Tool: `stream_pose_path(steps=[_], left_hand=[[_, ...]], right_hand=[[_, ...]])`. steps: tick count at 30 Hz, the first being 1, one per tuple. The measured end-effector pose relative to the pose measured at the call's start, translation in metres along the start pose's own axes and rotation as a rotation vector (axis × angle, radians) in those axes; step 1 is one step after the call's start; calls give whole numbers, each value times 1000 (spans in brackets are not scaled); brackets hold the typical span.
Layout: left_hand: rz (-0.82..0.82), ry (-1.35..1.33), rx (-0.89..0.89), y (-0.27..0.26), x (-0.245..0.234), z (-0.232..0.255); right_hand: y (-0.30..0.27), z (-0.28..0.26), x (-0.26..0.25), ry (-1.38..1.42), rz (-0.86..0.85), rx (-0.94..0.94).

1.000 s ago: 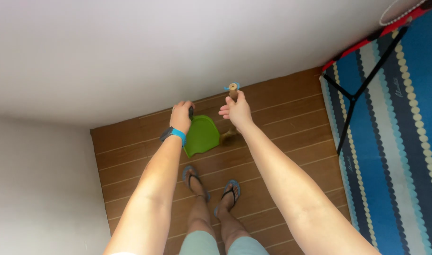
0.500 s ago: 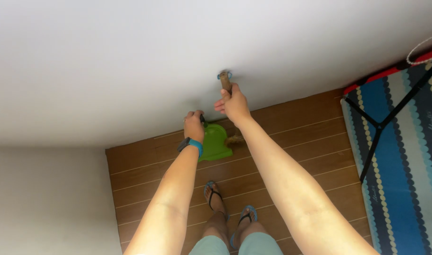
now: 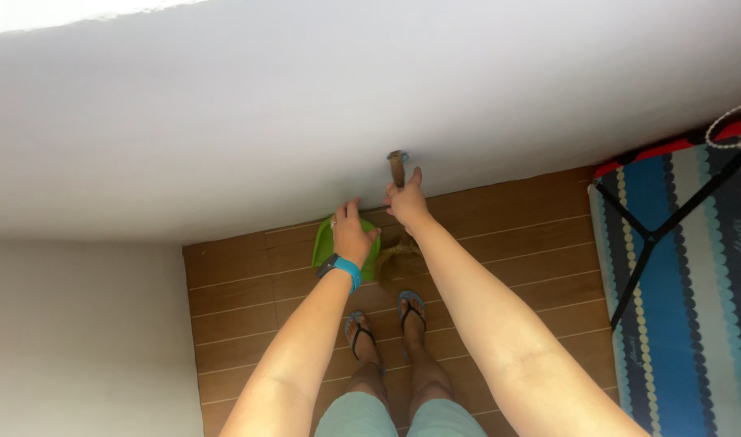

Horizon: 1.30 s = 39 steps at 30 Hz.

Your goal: Sweep the floor and tidy up objects in a room.

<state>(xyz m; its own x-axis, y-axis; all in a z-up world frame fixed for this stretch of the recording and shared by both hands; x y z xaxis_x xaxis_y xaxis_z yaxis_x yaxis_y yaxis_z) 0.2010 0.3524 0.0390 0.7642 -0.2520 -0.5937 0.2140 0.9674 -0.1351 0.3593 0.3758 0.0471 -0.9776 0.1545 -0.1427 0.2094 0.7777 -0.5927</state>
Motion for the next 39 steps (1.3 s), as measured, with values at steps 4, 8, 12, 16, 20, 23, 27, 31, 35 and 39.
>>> stream_pose_path(steps=[4, 8, 12, 16, 20, 23, 27, 31, 35, 39], left_hand=[[89, -19, 41, -7, -3, -1], [159, 43, 66, -1, -3, 0], [196, 47, 56, -6, -13, -8], [174, -11, -26, -17, -22, -4], [202, 32, 44, -37, -39, 29], [220, 43, 132, -63, -73, 88], [258, 75, 212, -99, -123, 173], [323, 62, 270, -116, -176, 240], [477, 130, 459, -129, -232, 317], [614, 175, 630, -138, -286, 388]], right_hand=[[-29, -4, -8, 2, -34, 12], [-56, -13, -10, -86, 2, -63], [-70, -2, -5, -121, -81, -72], [-79, 2, -7, -179, -156, -56], [-104, -14, -2, -503, -161, -218], [-157, -59, 1, -689, -149, -378], [-243, -134, -12, -878, -112, -611], [-297, -199, -29, -916, -20, -866], [-358, -274, -44, -959, 139, -1182], [-416, -350, -51, -979, 258, -1393]])
Point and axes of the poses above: each hand's wrist, its own y-axis towards the middle knuckle, its own x-axis out of the palm, z = x × y, the point moved 5 cm from there along y, towards the middle knuckle, and after that the axes turned 8 degrees about -z, right-handed, at the moved point
